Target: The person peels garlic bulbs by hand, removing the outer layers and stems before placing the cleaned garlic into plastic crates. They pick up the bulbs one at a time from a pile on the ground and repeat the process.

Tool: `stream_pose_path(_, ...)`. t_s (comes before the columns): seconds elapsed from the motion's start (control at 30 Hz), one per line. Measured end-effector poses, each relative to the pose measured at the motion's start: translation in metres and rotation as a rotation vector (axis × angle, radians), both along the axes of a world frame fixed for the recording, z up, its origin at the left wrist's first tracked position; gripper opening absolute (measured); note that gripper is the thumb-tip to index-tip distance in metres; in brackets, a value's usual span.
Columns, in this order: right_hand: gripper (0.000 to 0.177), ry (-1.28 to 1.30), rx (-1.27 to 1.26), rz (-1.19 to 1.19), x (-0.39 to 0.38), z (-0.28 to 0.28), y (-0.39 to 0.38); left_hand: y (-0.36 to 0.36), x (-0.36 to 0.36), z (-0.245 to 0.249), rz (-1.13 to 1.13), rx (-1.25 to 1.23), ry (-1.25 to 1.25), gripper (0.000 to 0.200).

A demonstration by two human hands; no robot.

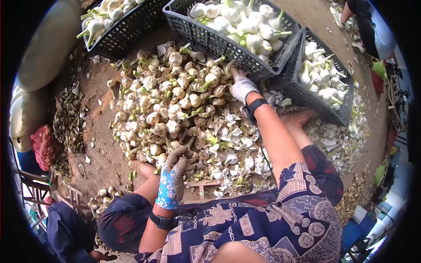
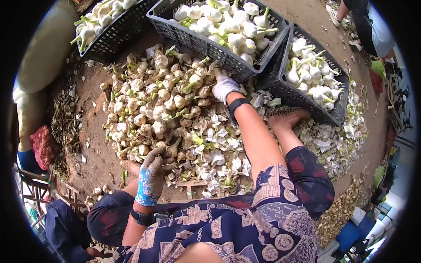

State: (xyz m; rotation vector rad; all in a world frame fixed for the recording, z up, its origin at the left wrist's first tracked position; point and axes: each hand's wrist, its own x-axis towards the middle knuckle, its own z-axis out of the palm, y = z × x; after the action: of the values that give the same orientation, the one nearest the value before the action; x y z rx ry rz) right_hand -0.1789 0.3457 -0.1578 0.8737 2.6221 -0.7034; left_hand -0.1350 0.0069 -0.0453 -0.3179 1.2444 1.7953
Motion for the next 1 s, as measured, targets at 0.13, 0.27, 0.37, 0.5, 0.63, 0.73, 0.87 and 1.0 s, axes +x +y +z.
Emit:
stream_pose_path(0.13,0.063,-0.147,0.051,-0.16,-0.014,-0.039,0.013,0.003,-0.007,0.002,-0.022,-0.032,0.003,0.037)
stream_pose_path(0.27,0.039,0.031,0.099,-0.226,0.0,-0.054,0.012,0.013,-0.016,0.006,-0.054,-0.037,0.051,0.036)
stream_pose_path(0.37,0.032,0.411,0.152,0.002,0.041,0.038,-0.049,0.015,-0.015,-0.011,-0.054,-0.089,0.243,0.048)
stream_pose_path(0.5,0.04,0.648,-0.066,0.333,0.094,0.101,-0.116,0.025,-0.01,-0.012,-0.153,-0.123,0.417,0.079)
stream_pose_path(0.63,0.044,0.759,-0.331,0.557,0.118,0.15,-0.145,0.022,0.005,0.018,-0.355,-0.034,0.329,0.066)
stream_pose_path(0.73,0.04,1.104,-0.623,-0.162,0.131,0.163,-0.16,0.023,0.023,0.027,-0.247,0.041,0.604,0.066)
stream_pose_path(0.87,0.028,0.842,-0.283,0.013,0.153,0.17,-0.162,0.021,0.045,0.024,-0.058,-0.028,1.052,0.07)
stream_pose_path(1.0,0.025,0.903,-0.345,0.075,0.161,0.175,-0.19,0.011,0.049,0.048,-0.179,-0.242,1.599,0.07)
